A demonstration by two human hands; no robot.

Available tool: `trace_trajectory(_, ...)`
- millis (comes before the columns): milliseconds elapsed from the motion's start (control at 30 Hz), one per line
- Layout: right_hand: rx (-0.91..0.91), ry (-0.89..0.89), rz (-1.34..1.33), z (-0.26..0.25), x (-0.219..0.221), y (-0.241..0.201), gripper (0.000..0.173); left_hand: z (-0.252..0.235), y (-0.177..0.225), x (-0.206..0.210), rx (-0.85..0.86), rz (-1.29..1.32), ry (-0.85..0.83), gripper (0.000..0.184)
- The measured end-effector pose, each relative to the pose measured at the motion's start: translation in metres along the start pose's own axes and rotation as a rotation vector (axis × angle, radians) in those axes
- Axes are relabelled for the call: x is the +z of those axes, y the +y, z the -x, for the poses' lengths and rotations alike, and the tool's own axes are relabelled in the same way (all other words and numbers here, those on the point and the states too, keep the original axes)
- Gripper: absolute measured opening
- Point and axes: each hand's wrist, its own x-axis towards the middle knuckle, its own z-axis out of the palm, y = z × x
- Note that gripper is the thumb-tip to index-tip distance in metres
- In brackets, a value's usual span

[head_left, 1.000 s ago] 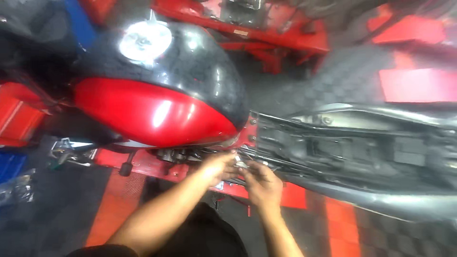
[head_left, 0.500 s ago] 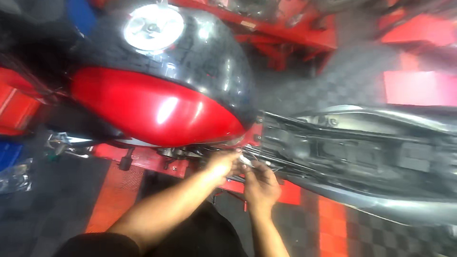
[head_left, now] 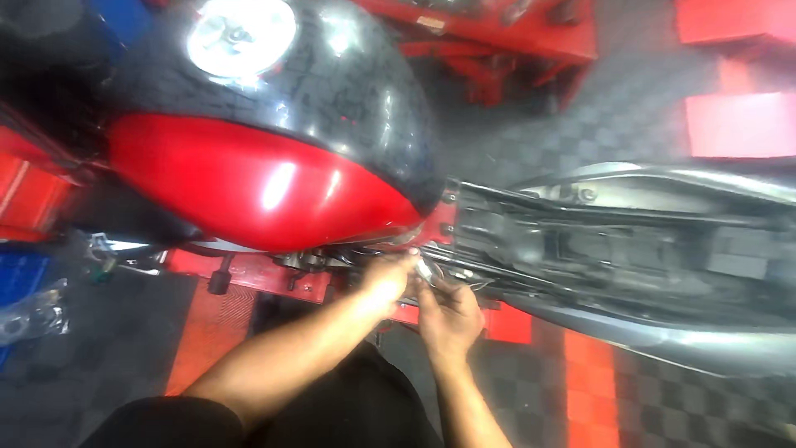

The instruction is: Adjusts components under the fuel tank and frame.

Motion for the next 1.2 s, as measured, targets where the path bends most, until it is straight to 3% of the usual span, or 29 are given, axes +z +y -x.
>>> trace_trajectory(333, -0.18, -0.101, 0.163, -0.009, -0.015, 0.008, 0.008, -0.003, 0.001, 0.0, 0.069, -0.235, 0.03, 0.034)
trace_trajectory(567, -0.026, -0.016, 0.073, -0.003, -0.003, -0.002, 0.012, -0.001, 0.008, -0.001, -0.031, -0.146, -0.023, 0.035)
trace_trajectory(767, -0.011, 0.031, 0.052, -0.005, 0.003, -0.001, 0.012, 0.001, 0.007, 0.005, -0.056, -0.086, -0.007, 0.034)
trace_trajectory(1200, -0.054, -0.052, 0.148, -0.013, 0.008, 0.002, 0.004, -0.005, 0.009, -0.004, -0.153, -0.055, -0.071, 0.034)
